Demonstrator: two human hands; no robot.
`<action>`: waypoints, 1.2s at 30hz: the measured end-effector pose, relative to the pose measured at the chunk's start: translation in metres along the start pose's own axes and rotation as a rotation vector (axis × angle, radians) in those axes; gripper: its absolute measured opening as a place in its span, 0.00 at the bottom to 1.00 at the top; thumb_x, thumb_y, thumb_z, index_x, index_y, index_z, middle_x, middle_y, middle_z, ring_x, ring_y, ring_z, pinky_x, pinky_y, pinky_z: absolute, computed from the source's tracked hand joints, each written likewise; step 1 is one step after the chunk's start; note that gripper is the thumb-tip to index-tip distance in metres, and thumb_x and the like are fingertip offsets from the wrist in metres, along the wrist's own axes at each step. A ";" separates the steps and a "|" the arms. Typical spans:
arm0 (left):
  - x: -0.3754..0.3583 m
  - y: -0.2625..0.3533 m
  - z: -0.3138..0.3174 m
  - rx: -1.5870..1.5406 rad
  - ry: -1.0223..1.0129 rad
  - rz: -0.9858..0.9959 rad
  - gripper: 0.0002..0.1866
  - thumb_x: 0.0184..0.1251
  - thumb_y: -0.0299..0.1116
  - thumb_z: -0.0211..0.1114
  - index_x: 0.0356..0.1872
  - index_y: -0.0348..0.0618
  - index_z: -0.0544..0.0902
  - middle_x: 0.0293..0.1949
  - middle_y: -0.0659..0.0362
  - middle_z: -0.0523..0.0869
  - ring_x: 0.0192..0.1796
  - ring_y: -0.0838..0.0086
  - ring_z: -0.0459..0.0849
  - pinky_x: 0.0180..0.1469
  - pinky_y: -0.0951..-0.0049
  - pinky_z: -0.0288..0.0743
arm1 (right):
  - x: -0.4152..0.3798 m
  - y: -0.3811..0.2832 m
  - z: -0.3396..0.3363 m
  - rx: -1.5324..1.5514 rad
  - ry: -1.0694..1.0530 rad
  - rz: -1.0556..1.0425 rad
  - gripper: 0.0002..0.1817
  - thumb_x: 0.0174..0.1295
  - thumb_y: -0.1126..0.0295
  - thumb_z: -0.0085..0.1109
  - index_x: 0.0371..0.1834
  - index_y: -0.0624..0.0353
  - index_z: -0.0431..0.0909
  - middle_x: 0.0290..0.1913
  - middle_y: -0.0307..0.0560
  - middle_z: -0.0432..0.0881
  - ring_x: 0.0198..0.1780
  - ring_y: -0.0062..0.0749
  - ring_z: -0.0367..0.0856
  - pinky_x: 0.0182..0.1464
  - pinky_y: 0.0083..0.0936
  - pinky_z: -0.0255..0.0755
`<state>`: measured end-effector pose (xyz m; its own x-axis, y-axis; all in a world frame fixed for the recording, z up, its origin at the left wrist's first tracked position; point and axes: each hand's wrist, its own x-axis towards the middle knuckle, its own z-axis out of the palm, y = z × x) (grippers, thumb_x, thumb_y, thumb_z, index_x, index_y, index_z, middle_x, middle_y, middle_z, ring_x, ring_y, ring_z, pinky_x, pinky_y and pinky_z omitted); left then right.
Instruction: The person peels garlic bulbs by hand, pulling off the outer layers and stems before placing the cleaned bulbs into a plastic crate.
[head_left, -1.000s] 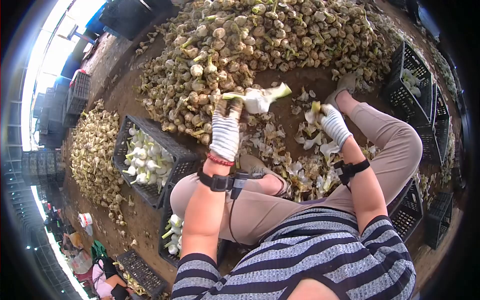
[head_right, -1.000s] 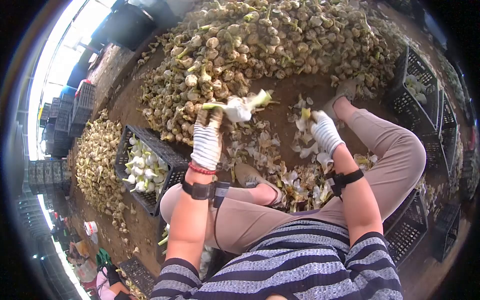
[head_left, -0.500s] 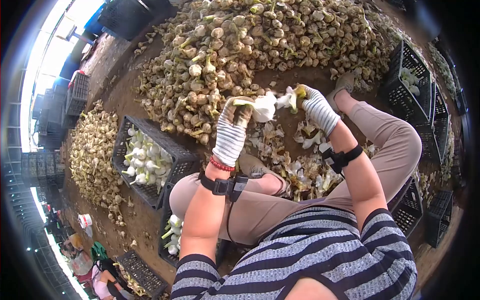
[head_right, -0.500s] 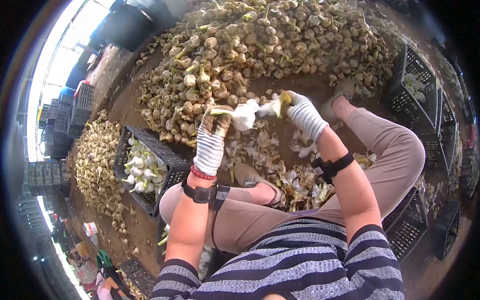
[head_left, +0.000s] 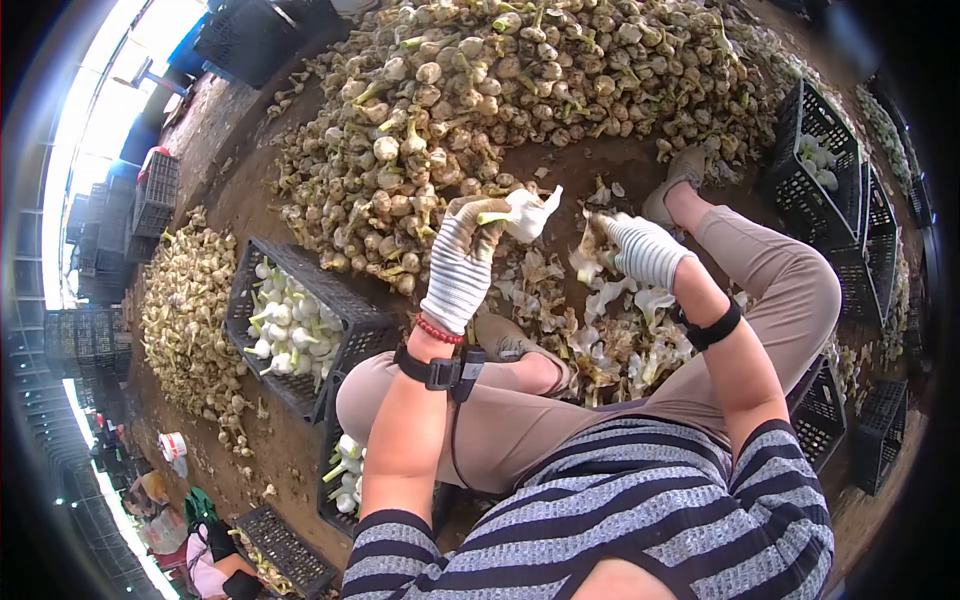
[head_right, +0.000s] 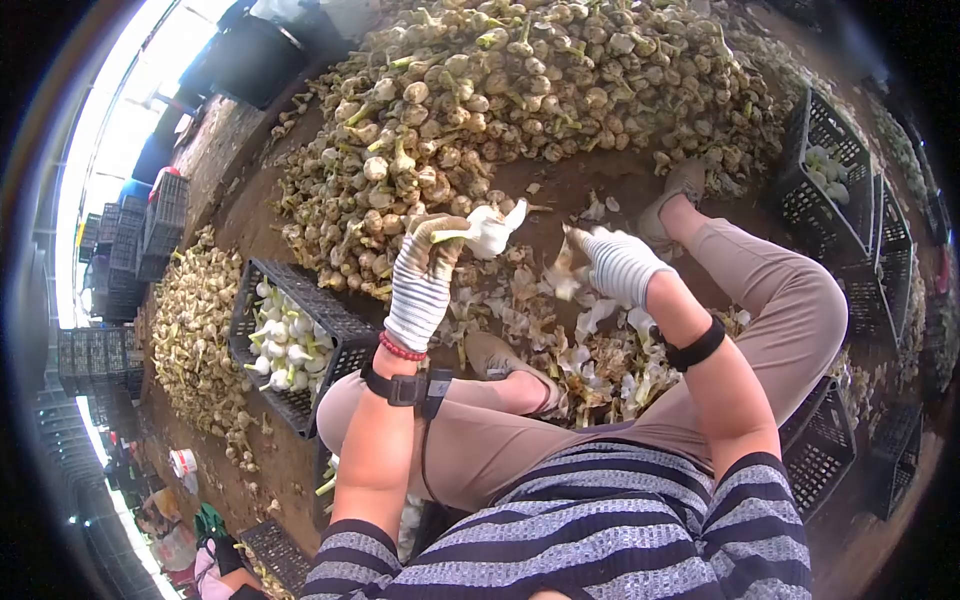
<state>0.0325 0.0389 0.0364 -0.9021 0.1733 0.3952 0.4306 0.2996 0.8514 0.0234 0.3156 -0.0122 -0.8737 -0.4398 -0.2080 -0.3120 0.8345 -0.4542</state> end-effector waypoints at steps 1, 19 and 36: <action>-0.001 0.000 0.000 0.111 0.008 0.061 0.07 0.70 0.24 0.61 0.46 0.44 0.82 0.45 0.60 0.83 0.47 0.72 0.79 0.53 0.73 0.72 | -0.001 -0.004 -0.004 0.021 0.183 -0.092 0.22 0.63 0.70 0.56 0.61 0.57 0.73 0.41 0.62 0.83 0.42 0.53 0.83 0.46 0.40 0.75; -0.004 0.020 0.013 0.234 0.021 0.081 0.18 0.57 0.16 0.60 0.47 0.42 0.83 0.44 0.52 0.84 0.46 0.59 0.83 0.50 0.67 0.77 | 0.009 -0.112 -0.040 0.118 0.468 0.069 0.12 0.63 0.65 0.58 0.44 0.60 0.82 0.38 0.55 0.83 0.41 0.50 0.81 0.43 0.36 0.75; -0.006 0.006 0.020 -0.924 -0.014 -0.436 0.20 0.72 0.31 0.59 0.63 0.46 0.71 0.60 0.57 0.76 0.60 0.71 0.76 0.64 0.67 0.68 | 0.008 -0.121 -0.006 0.356 0.683 -0.103 0.08 0.60 0.76 0.57 0.43 0.61 0.75 0.35 0.57 0.77 0.38 0.53 0.77 0.42 0.39 0.72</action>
<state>0.0413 0.0582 0.0318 -0.9720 0.2348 -0.0121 -0.1317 -0.5010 0.8554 0.0519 0.2133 0.0458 -0.9191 -0.1110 0.3781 -0.3666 0.5930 -0.7169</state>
